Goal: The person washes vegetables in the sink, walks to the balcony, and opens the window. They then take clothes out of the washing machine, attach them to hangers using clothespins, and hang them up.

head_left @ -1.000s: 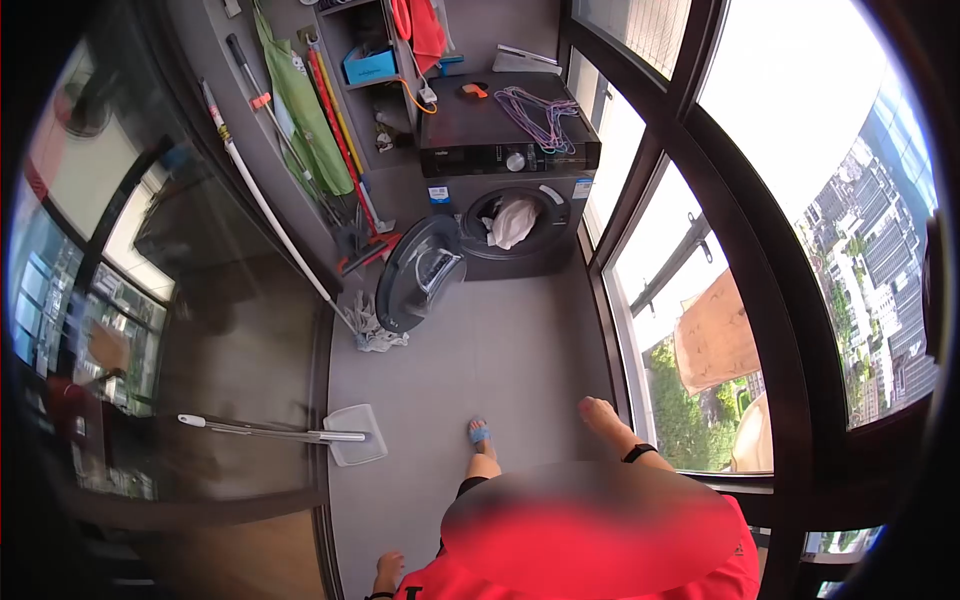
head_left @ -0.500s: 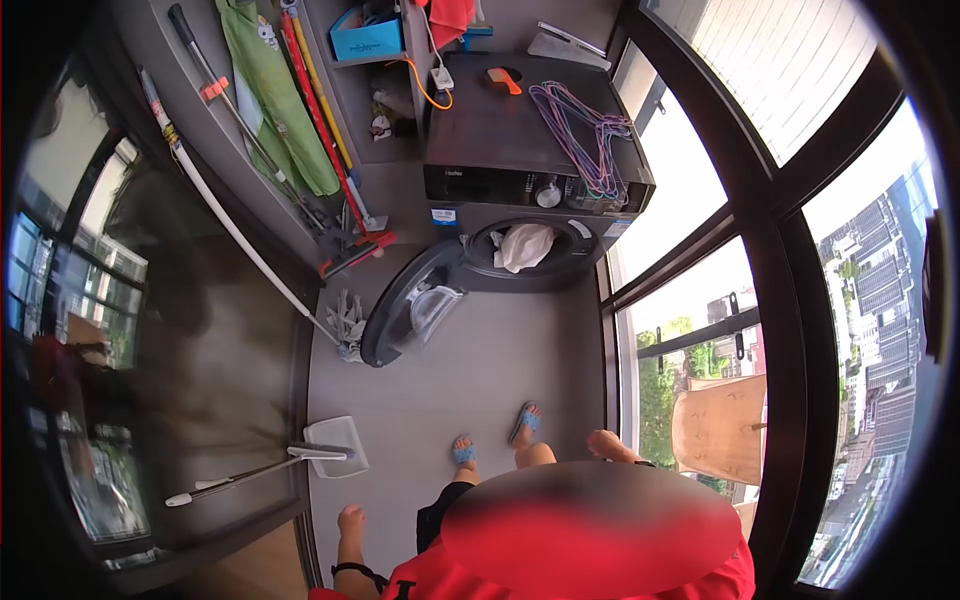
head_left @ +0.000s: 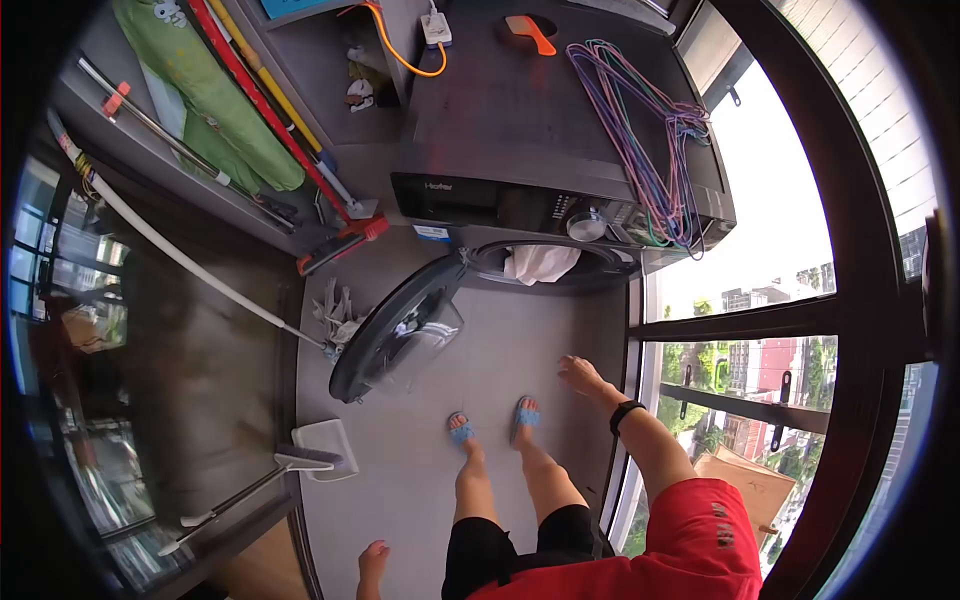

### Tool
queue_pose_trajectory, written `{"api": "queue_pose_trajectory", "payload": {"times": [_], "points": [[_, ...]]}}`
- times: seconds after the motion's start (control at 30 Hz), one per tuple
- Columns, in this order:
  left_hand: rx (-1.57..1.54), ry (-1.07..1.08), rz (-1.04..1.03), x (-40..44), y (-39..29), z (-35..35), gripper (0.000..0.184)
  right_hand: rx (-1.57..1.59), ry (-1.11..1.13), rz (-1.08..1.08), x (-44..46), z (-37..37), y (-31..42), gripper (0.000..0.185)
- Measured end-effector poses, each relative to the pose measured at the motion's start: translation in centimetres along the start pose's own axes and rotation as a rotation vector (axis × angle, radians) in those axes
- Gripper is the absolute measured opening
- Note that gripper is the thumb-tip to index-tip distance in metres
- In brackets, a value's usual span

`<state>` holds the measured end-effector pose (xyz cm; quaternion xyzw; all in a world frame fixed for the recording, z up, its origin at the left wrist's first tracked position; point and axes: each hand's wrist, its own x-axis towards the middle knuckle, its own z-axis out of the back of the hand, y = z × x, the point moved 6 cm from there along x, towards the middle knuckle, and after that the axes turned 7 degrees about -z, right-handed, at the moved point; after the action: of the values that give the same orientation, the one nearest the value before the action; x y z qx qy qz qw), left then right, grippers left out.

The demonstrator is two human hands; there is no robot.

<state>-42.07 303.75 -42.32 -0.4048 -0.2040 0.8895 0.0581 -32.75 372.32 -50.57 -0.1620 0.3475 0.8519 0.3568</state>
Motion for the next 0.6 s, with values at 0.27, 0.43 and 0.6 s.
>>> {"api": "queue_pose_trajectory", "payload": {"times": [0.27, 0.43, 0.6], "points": [[0.131, 0.069, 0.0, 5.5, -1.1, -2.4, 0.034, -0.416, -0.482, 0.034, 18.8, 8.0, 1.9, 0.057], [0.183, 0.116, 0.057, 8.7, 4.2, -5.6, 0.033, -0.88, -0.563, 0.181, 27.2, 5.0, 2.3, 0.051], [0.177, 0.232, 0.189, 9.2, 8.6, -7.8, 0.038, -0.839, -0.772, 0.231, 30.5, 4.6, -3.5, 0.04]]}}
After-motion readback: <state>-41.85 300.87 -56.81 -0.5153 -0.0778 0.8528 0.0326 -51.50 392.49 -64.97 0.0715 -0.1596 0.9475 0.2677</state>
